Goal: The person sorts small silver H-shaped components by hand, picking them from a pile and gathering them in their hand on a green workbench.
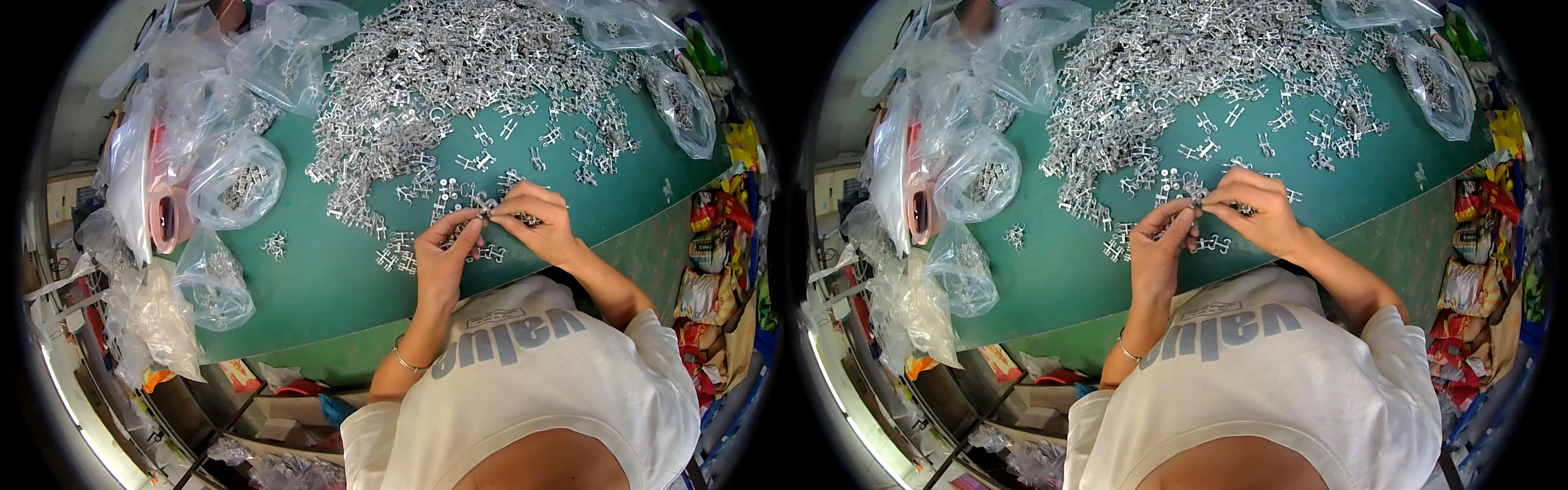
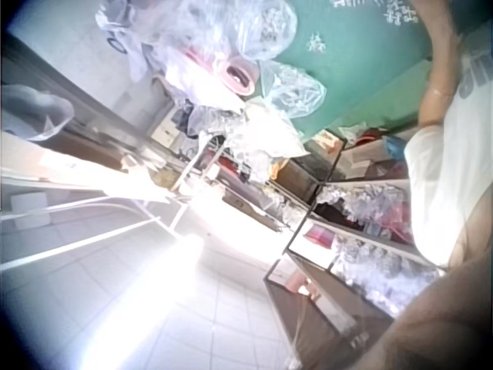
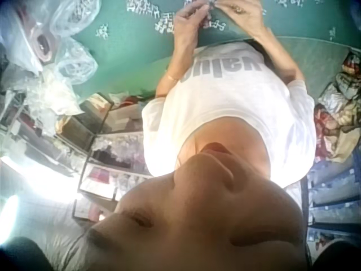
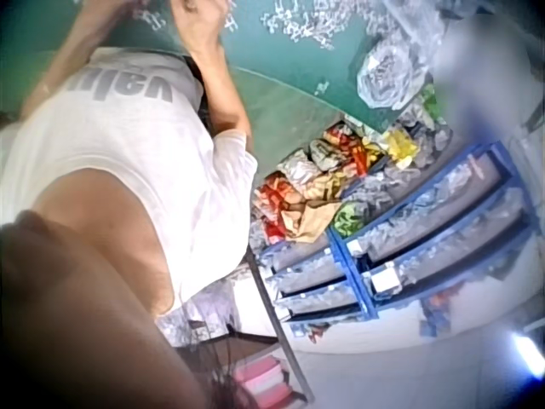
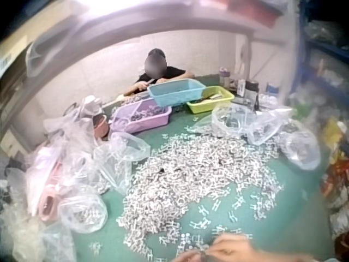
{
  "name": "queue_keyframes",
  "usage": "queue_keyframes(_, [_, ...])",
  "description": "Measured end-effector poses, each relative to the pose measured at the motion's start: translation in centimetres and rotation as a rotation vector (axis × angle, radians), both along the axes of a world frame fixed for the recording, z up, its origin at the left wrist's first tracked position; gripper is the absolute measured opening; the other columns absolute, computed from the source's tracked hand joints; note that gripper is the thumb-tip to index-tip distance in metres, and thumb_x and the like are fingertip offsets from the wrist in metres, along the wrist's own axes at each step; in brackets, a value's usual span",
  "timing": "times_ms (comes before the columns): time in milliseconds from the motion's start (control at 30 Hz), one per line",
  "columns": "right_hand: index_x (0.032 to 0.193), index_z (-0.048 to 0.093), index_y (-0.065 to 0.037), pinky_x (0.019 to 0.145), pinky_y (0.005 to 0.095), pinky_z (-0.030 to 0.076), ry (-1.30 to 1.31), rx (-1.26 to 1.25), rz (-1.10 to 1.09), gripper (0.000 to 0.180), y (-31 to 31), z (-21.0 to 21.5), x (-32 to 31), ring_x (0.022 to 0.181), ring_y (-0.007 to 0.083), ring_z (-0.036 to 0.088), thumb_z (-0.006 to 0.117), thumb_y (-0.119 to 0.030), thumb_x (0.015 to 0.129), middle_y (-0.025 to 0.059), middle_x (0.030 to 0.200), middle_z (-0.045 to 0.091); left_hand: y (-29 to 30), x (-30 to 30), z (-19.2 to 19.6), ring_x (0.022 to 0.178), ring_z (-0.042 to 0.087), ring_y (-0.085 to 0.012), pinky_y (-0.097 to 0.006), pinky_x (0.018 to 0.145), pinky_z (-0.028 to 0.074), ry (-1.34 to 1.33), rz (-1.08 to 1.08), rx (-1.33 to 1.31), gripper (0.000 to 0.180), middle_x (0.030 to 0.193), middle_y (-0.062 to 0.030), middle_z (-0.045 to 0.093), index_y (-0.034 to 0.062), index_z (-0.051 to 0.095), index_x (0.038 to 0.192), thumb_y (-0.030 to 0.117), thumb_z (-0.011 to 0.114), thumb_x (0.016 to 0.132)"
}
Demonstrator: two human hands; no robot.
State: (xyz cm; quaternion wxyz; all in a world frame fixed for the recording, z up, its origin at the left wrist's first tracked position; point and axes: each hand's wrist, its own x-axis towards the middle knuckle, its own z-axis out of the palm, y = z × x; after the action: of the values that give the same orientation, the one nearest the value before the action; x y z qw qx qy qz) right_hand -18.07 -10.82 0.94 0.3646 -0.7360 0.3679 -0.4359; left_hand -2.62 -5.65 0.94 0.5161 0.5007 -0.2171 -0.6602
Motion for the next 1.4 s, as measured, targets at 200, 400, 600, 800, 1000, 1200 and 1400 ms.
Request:
queue_keyframes(200, [0.081, 0.062, -0.001, 0.055, 0.0267, 0.041, 0.001, 0.123, 0.016, 0.012, 0.0, -0.1, 0.1, 0.061, 0.0156, 0.053, 0.066, 0.001, 0.07, 0.0062, 0.068, 0.054, -0.3, -0.4, 0.0, 0.063, 0.053, -0.0085, -0.02, 0.051, 0.041, -0.044, 0.055, -0.042, 0.015, 0.082, -0.0076, 0.062, -0.0022, 0.06, 0.094, 0.008, 0.058, 0.083])
queue_keyframes(400, [0.086, 0.062, -0.003, 0.054, 0.0301, 0.041, 0.261, 0.208, -0.132, 0.017, -1.0, 0.2, -0.4, 0.06, 0.0212, 0.053, 0.068, -0.008, 0.071, 0.008, 0.067, 0.053, -0.1, 0.3, -0.1, 0.062, 0.053, -0.008, -0.019, 0.05, 0.04, -0.117, 0.147, -0.029, 0.014, 0.079, -0.0074, 0.062, -0.002, 0.06, 0.093, 0.007, 0.058, 0.083])
queue_keyframes(600, [0.094, 0.06, -0.005, 0.054, 0.0344, 0.042, 0.649, 0.021, -0.108, 0.031, -0.5, 0.0, 0.3, 0.059, 0.027, 0.053, 0.071, -0.014, 0.067, 0.0088, 0.073, 0.055, 0.1, 0.5, -0.2, 0.062, 0.053, -0.0076, -0.018, 0.049, 0.04, -0.191, 0.095, -0.028, 0.016, 0.079, -0.0069, 0.062, -0.002, 0.06, 0.096, 0.006, 0.058, 0.083])
queue_keyframes(800, [0.095, 0.06, -0.004, 0.055, 0.033, 0.042, 0.443, 0.188, 0.02, 0.031, -0.7, 2.2, -0.1, 0.06, 0.0241, 0.052, 0.07, -0.007, 0.066, 0.0074, 0.072, 0.053, 0.0, 0.2, 0.2, 0.063, 0.053, -0.0078, -0.019, 0.051, 0.042, -0.243, -0.002, -0.086, 0.021, 0.08, -0.0065, 0.062, -0.0013, 0.06, 0.101, 0.007, 0.06, 0.081])
queue_keyframes(1000, [0.097, 0.062, -0.004, 0.059, 0.0293, 0.045, 0.152, 0.258, 0.144, 0.028, -0.3, 2.6, -0.1, 0.065, 0.0187, 0.055, 0.067, -0.004, 0.07, 0.0065, 0.078, 0.058, -0.5, 0.4, 0.2, 0.064, 0.054, -0.0068, -0.018, 0.051, 0.042, -0.104, -0.087, -0.041, 0.022, 0.079, -0.0044, 0.061, -0.0004, 0.061, 0.101, 0.008, 0.062, 0.08])
queue_keyframes(1200, [0.095, 0.063, -0.001, 0.066, 0.0267, 0.045, 0.017, 0.508, 0.043, 0.021, -0.3, 2.3, -0.3, 0.072, 0.0169, 0.057, 0.063, -0.002, 0.074, 0.0081, 0.082, 0.062, -0.2, 0.4, 1.6, 0.065, 0.052, -0.0056, -0.019, 0.056, 0.042, -0.314, -0.131, -0.094, 0.021, 0.079, -0.0029, 0.062, -0.0004, 0.063, 0.097, 0.005, 0.065, 0.077])
queue_keyframes(1400, [0.086, 0.063, 0.0, 0.068, 0.0271, 0.045, 0.072, 0.392, 0.152, 0.011, -1.1, 3.1, -0.5, 0.074, 0.0174, 0.058, 0.062, -0.002, 0.075, 0.0077, 0.082, 0.062, 0.2, 0.6, 2.1, 0.067, 0.053, -0.0075, -0.021, 0.062, 0.043, -0.485, -0.143, -0.153, 0.019, 0.08, -0.0051, 0.063, -0.0016, 0.063, 0.091, 0.003, 0.067, 0.073])
